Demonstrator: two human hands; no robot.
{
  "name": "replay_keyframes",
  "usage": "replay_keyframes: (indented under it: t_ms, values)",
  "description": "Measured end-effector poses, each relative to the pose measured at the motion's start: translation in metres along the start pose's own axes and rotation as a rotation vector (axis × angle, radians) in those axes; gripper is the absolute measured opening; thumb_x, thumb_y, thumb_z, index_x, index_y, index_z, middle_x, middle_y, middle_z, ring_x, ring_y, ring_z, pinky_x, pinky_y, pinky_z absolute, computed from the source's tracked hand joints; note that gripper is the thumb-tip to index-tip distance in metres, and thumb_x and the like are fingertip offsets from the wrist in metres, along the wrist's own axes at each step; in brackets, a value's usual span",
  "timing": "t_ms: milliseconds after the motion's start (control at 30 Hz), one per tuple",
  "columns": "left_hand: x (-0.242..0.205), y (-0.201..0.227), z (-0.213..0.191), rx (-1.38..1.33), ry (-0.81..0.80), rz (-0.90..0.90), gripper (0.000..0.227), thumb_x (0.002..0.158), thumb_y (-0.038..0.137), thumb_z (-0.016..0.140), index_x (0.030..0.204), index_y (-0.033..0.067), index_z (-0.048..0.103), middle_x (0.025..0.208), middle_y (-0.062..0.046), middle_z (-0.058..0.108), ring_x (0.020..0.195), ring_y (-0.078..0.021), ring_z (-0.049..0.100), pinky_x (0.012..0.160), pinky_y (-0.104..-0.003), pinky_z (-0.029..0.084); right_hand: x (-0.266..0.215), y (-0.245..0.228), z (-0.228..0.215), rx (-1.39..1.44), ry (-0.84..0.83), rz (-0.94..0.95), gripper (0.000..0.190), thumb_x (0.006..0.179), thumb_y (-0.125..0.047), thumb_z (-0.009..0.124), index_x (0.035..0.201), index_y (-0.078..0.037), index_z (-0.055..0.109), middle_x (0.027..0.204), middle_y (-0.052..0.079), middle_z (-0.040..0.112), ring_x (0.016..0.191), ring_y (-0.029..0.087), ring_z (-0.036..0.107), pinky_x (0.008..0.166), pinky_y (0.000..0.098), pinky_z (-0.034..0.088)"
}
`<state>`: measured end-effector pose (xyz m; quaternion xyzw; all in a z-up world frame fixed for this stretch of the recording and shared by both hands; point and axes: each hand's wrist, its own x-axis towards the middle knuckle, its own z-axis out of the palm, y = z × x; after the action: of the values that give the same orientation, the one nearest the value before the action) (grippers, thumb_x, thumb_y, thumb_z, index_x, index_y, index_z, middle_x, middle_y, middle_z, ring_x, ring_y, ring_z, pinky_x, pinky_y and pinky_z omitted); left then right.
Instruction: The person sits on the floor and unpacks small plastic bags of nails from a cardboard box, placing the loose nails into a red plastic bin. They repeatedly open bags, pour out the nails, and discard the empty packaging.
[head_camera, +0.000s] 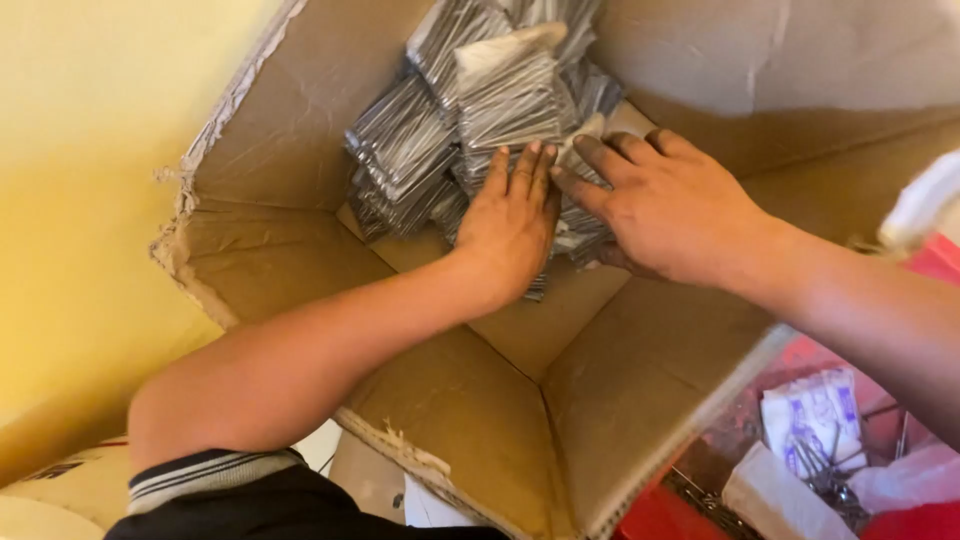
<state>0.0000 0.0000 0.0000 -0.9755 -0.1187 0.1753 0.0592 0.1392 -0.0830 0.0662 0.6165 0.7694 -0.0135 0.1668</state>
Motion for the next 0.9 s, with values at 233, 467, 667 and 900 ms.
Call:
replay_keyframes:
  t_ms: [233, 467, 667, 900]
  values:
    - [-0.034, 0.01, -0.086, -0.072, 0.381, 0.106, 0.019, 0.08, 0.015, 0.05, 0.095, 0.014, 0.062, 0.088, -0.009, 0.064, 0.082, -0.0298, 0.062, 0.067, -0.04, 0.048, -0.109, -0.003, -0.038, 0.045, 0.225, 0.197, 0.081, 0.073, -0.064, 0.055, 0.138, -0.017, 0.043, 0.135, 0.011, 0.048, 0.117, 0.03, 0.048, 0.083, 0.0405, 0.042]
    - [-0.054, 0.127, -0.163, -0.119, 0.625, 0.428, 0.025, 0.071, 0.022, 0.057, 0.094, 0.0111, 0.056, 0.08, -0.008, 0.055, 0.076, -0.0306, 0.056, 0.06, -0.041, 0.045, -0.286, -0.035, -0.035, 0.238, 0.376, 0.491, 0.075, 0.077, -0.052, 0.065, 0.137, -0.01, 0.047, 0.133, 0.019, 0.052, 0.113, 0.038, 0.052, 0.086, 0.0496, 0.044]
    - [-0.023, 0.29, -0.165, -0.151, 0.566, 0.705, 0.051, 0.06, 0.017, 0.065, 0.109, 0.0088, 0.052, 0.089, -0.012, 0.052, 0.079, -0.0304, 0.052, 0.059, -0.04, 0.045, -0.431, -0.07, 0.03, 0.317, 0.469, 0.775, 0.062, 0.078, -0.037, 0.069, 0.129, -0.003, 0.058, 0.123, 0.019, 0.059, 0.107, 0.037, 0.057, 0.086, 0.0489, 0.044]
    - [0.016, 0.466, -0.11, -0.274, 0.116, 0.81, 0.043, 0.065, 0.014, 0.062, 0.106, 0.0069, 0.05, 0.098, -0.019, 0.054, 0.091, -0.04, 0.053, 0.069, -0.052, 0.047, -0.537, -0.119, 0.138, 0.538, 0.475, 1.096, 0.052, 0.074, -0.024, 0.074, 0.118, 0.001, 0.061, 0.103, 0.019, 0.062, 0.09, 0.038, 0.057, 0.079, 0.0452, 0.044]
